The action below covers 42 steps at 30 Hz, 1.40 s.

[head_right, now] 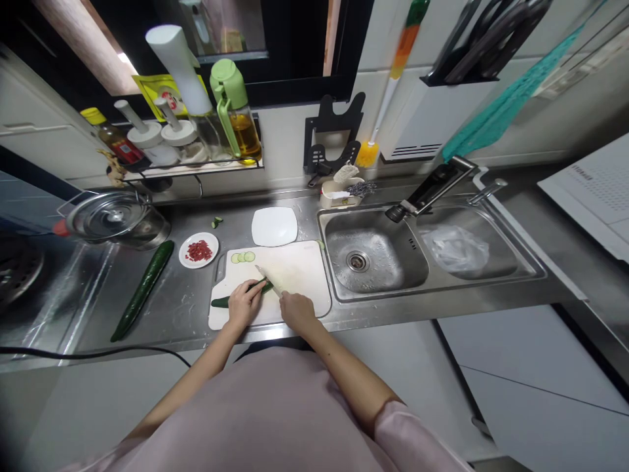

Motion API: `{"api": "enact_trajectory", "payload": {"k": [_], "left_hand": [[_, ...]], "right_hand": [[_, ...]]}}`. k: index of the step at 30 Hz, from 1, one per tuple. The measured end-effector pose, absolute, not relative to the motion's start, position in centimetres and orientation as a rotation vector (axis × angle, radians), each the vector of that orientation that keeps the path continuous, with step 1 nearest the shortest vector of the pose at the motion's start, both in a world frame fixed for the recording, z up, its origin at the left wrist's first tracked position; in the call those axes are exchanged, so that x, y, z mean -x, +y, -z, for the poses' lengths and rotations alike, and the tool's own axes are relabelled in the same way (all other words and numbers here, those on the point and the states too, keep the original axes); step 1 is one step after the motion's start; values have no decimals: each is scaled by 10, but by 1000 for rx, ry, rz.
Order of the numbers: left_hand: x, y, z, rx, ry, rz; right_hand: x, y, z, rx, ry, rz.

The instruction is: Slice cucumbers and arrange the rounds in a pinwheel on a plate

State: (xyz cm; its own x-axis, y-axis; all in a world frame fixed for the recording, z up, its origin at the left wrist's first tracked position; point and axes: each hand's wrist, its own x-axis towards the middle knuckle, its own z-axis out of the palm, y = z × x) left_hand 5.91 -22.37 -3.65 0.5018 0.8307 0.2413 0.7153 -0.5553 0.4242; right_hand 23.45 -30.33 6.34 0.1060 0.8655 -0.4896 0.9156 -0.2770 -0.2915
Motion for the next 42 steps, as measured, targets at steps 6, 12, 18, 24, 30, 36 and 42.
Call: {"api": "enact_trajectory", "payload": {"k": [6,12,18,24,30,36,42], "left_hand": [[-59,-225,38,-2490,1299,-640],[-60,-225,37,-2480,1317,-625],[-60,-226,38,-2471,1311,-642],[-59,-226,36,-2463,1302,-618],[-59,-225,35,-2459,1299,-641],[-60,-224,35,-2457,1315,-620],[-60,-224,37,-2460,1305,-639]], "right_hand": [[-234,-301,-65,-2256,1844,919],[-235,-298,-65,-2235,1829,943],[-232,-294,-62,-2229,1856,934],[-231,-296,-60,-2222,1829,947],[-233,-296,-63,-2195,1810,952],[-233,-291,-64,-2194,1814,978],[-232,-288,-60,-2209,1825,964]]}}
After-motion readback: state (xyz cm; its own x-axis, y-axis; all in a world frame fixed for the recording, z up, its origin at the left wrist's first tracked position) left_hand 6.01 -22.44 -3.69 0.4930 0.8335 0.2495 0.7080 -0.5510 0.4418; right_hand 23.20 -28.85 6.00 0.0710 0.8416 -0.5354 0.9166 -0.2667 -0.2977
